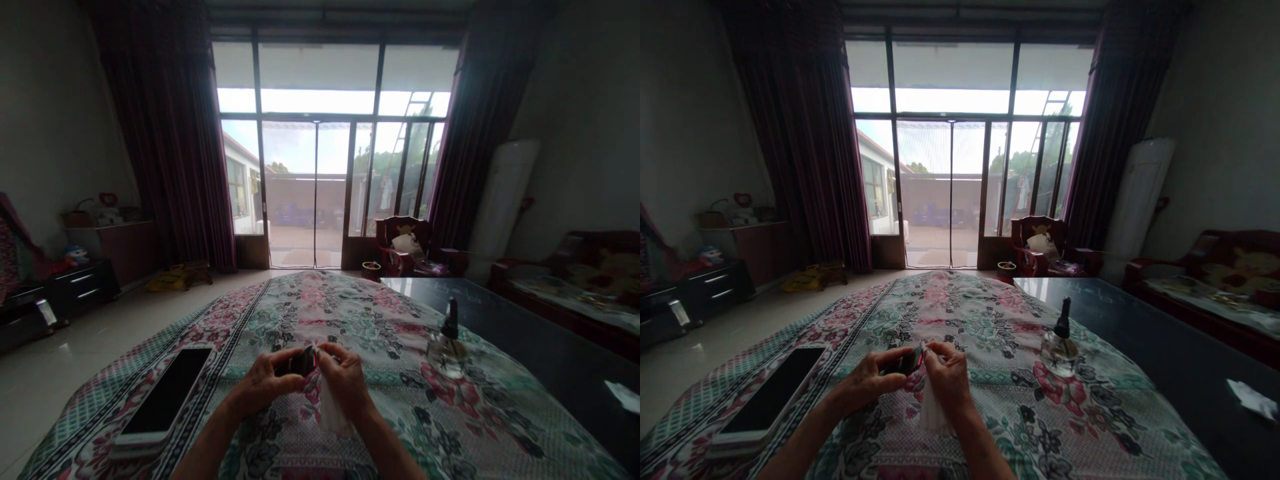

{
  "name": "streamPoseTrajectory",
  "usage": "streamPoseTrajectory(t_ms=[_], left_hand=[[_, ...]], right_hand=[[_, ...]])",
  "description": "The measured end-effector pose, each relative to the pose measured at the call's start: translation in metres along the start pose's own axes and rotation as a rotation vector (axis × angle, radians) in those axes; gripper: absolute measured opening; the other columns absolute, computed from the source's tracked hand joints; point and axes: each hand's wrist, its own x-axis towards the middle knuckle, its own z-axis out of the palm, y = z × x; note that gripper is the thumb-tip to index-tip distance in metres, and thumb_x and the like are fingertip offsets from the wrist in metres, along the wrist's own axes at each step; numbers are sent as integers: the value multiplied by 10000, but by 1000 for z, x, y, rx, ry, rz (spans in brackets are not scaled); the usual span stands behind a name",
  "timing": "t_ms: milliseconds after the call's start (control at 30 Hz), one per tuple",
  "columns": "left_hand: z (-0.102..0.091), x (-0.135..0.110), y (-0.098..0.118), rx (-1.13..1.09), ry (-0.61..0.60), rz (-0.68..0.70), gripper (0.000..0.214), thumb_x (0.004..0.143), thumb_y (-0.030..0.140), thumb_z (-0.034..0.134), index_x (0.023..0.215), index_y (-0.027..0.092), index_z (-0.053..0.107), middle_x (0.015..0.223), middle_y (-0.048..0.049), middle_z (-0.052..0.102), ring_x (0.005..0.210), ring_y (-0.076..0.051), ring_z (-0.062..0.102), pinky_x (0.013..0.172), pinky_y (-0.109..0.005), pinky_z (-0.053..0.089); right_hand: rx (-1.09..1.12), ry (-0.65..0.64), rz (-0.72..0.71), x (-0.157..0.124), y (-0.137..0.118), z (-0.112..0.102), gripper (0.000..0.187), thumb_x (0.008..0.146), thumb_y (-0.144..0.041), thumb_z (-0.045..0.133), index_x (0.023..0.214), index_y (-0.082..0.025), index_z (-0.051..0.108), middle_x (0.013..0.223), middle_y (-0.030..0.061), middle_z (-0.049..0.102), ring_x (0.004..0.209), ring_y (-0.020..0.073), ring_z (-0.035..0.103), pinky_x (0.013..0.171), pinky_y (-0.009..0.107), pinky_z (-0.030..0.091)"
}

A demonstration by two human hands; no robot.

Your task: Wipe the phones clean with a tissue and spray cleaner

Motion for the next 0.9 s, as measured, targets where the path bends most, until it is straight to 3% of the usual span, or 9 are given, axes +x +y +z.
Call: streamPoseTrajectory(t_ms=[233, 600, 900], left_hand=[[-1, -1, 1, 22, 31, -22, 506, 718, 317, 648, 1209, 200, 620, 982, 6, 706, 905, -222, 599, 801, -289, 458], [3, -1, 7, 108, 3, -3, 465, 707, 348, 675, 1147, 198, 659, 994, 7, 706, 915, -225, 604, 817, -274, 446], [1, -1, 3, 71, 53, 8, 494, 702, 341, 690, 1175, 205, 646, 1015, 6, 712, 934, -233, 611, 801, -269, 458]], right_hand=[[-2, -26, -2, -4, -9, 1, 219, 694, -325, 587, 715, -152, 721, 735, 54, 688, 746, 208, 608, 690, 270, 449], [31, 22, 18, -1, 1, -3, 258, 692, -364, 616, 757, -144, 734, 744, 66, 699, 737, 220, 620, 675, 281, 467], [68, -49, 49, -4, -4, 0, 240, 693, -358, 611, 713, -149, 727, 672, 34, 669, 663, 179, 582, 630, 251, 440]])
